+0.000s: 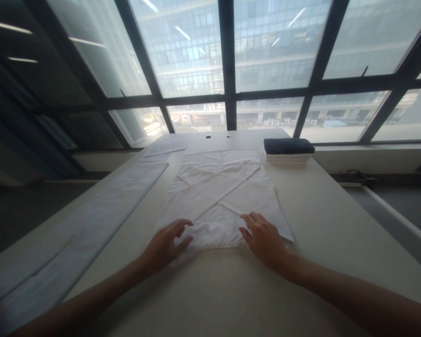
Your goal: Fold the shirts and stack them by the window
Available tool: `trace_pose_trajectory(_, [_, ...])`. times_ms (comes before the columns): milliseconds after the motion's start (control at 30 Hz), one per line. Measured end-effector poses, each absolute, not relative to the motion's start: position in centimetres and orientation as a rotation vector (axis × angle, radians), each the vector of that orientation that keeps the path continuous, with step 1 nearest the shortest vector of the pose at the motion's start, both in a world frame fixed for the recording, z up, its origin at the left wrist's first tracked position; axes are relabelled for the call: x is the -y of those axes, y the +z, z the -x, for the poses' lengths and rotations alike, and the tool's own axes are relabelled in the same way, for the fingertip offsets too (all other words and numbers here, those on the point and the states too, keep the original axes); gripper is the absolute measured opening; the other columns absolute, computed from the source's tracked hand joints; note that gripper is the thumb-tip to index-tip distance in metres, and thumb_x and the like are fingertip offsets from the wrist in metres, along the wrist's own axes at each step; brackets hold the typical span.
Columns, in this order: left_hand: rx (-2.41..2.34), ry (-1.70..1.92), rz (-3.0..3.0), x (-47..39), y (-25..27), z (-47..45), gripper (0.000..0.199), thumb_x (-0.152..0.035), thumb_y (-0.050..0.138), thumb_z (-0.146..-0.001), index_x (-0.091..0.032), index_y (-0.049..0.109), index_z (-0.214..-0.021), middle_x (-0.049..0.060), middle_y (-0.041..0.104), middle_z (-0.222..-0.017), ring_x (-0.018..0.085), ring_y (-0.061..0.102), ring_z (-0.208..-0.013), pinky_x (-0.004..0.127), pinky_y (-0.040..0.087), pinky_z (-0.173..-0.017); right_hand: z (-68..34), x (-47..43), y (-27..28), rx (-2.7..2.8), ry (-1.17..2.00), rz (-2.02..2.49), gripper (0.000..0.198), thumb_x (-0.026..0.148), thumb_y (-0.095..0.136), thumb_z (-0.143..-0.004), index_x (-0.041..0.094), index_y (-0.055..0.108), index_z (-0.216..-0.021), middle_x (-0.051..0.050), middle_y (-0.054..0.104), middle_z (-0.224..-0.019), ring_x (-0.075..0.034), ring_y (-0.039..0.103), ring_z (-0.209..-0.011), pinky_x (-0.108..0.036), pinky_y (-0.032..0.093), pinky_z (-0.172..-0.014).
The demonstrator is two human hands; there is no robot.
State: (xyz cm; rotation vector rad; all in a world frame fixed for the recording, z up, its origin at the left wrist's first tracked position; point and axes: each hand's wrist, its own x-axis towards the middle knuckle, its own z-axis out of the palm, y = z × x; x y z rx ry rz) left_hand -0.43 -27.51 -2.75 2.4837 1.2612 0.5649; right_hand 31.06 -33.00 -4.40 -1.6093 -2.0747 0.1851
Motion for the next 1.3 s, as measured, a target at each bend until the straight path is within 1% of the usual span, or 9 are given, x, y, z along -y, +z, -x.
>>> trace_pose_trajectory(67, [-1.035,0.564,-2.669,27.4,-1.8,-0.6,0.028,-0.030,0.050,-0.099,-0.023,0.062,-0.123,0.008,0.068,-0.112,0.022,0.064,-0.102,0.036,0.050,-0.091,-29.8,33.1,-3.2,2.171,0.089,1.417,0.033,0.025,0.046,-0.099,0.022,0.065,-0.126,-0.014,0.068,-0.117,-0.028,0.061,-0.111,-0.046,0.051,-0.096])
trace_pose_trajectory(133, [-0.771,0.477,-2.793,26.9,-1.5,-2.2,0.039,-0.027,0.042,-0.103,-0.023,0.053,-0.140,0.011,0.058,-0.139,0.024,0.053,-0.129,0.042,0.042,-0.110,-28.0,33.0,-2.7,2.260,0.042,1.271,0.041,0.019,0.043,-0.099,0.019,0.058,-0.137,-0.015,0.062,-0.133,-0.028,0.053,-0.127,-0.048,0.045,-0.107])
trace_pose_trajectory(200, [-0.592,0.346,-2.865,26.3,-2.1,-3.6,0.046,-0.028,0.039,-0.105,-0.022,0.041,-0.151,0.011,0.047,-0.153,0.025,0.040,-0.144,0.046,0.032,-0.120,-26.3,32.7,-3.1,2.340,0.022,1.206,0.049,0.017,0.041,-0.099,0.011,0.047,-0.147,-0.016,0.051,-0.148,-0.027,0.042,-0.140,-0.048,0.038,-0.116])
trace_pose_trajectory(267, [-0.509,0.227,-2.902,25.7,-3.2,-4.6,0.050,-0.033,0.039,-0.106,-0.019,0.036,-0.154,0.012,0.041,-0.158,0.026,0.031,-0.150,0.049,0.023,-0.124,-25.2,32.3,-4.3,2.406,0.032,1.208,0.054,0.018,0.041,-0.099,0.006,0.039,-0.152,-0.018,0.043,-0.156,-0.027,0.033,-0.147,-0.047,0.034,-0.120])
trace_pose_trajectory(433, [-0.500,0.098,-2.894,25.2,-4.5,-4.7,0.063,-0.044,0.038,-0.106,-0.021,0.018,-0.161,0.010,0.023,-0.166,0.024,0.016,-0.154,0.048,0.015,-0.126,-25.1,32.6,-6.8,2.429,0.075,1.361,0.069,0.040,0.048,-0.101,0.004,0.030,-0.157,-0.021,0.029,-0.162,-0.030,0.025,-0.151,-0.049,0.031,-0.122])
trace_pose_trajectory(533, [-0.510,0.076,-2.874,25.4,-3.9,-4.5,0.069,-0.050,0.038,-0.105,-0.023,0.011,-0.163,0.009,0.016,-0.168,0.024,0.013,-0.155,0.046,0.015,-0.126,-25.8,33.5,-7.0,2.409,0.076,1.418,0.074,0.044,0.051,-0.100,0.002,0.029,-0.156,-0.023,0.026,-0.162,-0.032,0.025,-0.151,-0.051,0.031,-0.121])
trace_pose_trajectory(867, [-0.544,0.081,-2.881,25.6,-3.6,-4.4,0.077,-0.059,0.039,-0.103,-0.022,0.009,-0.163,0.011,0.016,-0.167,0.025,0.014,-0.154,0.045,0.016,-0.126,-26.5,34.4,-7.3,2.370,0.060,1.440,0.066,0.037,0.054,-0.097,0.003,0.039,-0.153,-0.021,0.034,-0.159,-0.030,0.030,-0.150,-0.048,0.031,-0.122])
trace_pose_trajectory(1167, [-0.548,0.109,-2.867,25.5,-3.6,-4.4,0.080,-0.059,0.042,-0.102,-0.021,0.008,-0.163,0.011,0.018,-0.166,0.025,0.016,-0.154,0.045,0.017,-0.126,-25.9,34.2,-7.5,2.349,0.046,1.504,0.066,0.031,0.057,-0.094,0.003,0.042,-0.151,-0.020,0.036,-0.159,-0.030,0.032,-0.148,-0.046,0.031,-0.122])
trace_pose_trajectory(1300, [-0.563,0.100,-2.851,25.5,-3.6,-4.4,0.078,-0.057,0.041,-0.103,-0.020,0.009,-0.163,0.010,0.018,-0.167,0.024,0.014,-0.154,0.045,0.017,-0.126,-25.5,33.7,-7.1,2.316,0.061,1.529,0.057,0.027,0.052,-0.096,0.003,0.047,-0.149,-0.018,0.040,-0.156,-0.028,0.035,-0.147,-0.045,0.033,-0.121])
